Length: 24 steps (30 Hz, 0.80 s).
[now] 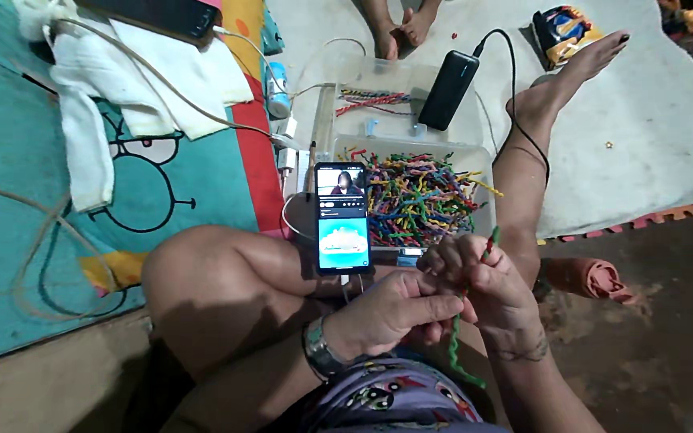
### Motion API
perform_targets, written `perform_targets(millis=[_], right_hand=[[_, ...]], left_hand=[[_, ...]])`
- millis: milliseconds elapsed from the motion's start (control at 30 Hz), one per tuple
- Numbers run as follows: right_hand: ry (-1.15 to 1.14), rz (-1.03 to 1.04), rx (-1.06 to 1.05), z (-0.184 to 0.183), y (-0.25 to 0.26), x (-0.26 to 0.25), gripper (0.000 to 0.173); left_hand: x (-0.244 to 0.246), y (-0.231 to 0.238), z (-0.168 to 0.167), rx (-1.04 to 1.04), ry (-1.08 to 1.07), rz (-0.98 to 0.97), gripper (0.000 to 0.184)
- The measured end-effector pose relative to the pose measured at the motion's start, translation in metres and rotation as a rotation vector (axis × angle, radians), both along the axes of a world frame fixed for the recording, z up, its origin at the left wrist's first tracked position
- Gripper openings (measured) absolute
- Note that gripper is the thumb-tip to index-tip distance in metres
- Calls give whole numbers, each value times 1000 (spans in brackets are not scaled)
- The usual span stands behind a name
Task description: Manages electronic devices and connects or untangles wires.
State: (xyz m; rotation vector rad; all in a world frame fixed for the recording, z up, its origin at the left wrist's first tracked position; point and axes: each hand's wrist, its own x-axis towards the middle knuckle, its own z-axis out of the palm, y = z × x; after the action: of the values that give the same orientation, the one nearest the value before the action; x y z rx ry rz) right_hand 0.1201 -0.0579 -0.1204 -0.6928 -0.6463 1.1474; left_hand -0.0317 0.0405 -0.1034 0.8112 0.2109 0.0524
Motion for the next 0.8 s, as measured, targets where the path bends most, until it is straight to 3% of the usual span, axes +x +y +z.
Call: perform_targets(millis=[67, 100, 133, 200, 267, 333, 400, 467, 533, 567, 633, 700, 800], right_hand=[[-65, -118, -69, 3, 3, -3, 7], [-131, -145, -83, 2, 3, -3, 10], [-187, -112, -71, 2, 1, 0, 14], [-231, 67, 4, 3, -2, 8, 28], [-250, 138, 74, 1, -4, 11, 24], [-229, 85, 85, -1, -5, 10, 17], [-144, 13, 40, -1, -4, 4, 12], [-43, -43, -5, 0, -2, -2, 10], [-55, -134, -83, 2, 1, -5, 9], [-91, -160, -117, 3, 2, -5, 10], [-168, -92, -103, 4, 3, -1, 17], [-203, 74, -2, 4, 0, 8, 28], [-227, 105, 61, 2, -2, 12, 20]], left_hand=[[0, -2, -1, 555, -29, 222, 15], [0, -2, -2, 717, -50, 284, 18], [-1, 0, -1, 725, -50, 290, 19], [-3, 2, 3, 395, -19, 185, 12], [-3, 4, 3, -5, 4, 27, 14], [-2, 4, 2, -111, -21, -47, 17], [-1, 3, 3, 160, -64, 21, 16], [0, 2, 4, 611, -76, 159, 18], [2, -1, -2, 1002, -71, 322, 21], [3, -2, -5, 1082, -67, 367, 21], [1, 0, -2, 928, -47, 343, 20], [-2, 4, 5, 486, -7, 202, 15], [-2, 10, 4, -126, 9, -17, 16]])
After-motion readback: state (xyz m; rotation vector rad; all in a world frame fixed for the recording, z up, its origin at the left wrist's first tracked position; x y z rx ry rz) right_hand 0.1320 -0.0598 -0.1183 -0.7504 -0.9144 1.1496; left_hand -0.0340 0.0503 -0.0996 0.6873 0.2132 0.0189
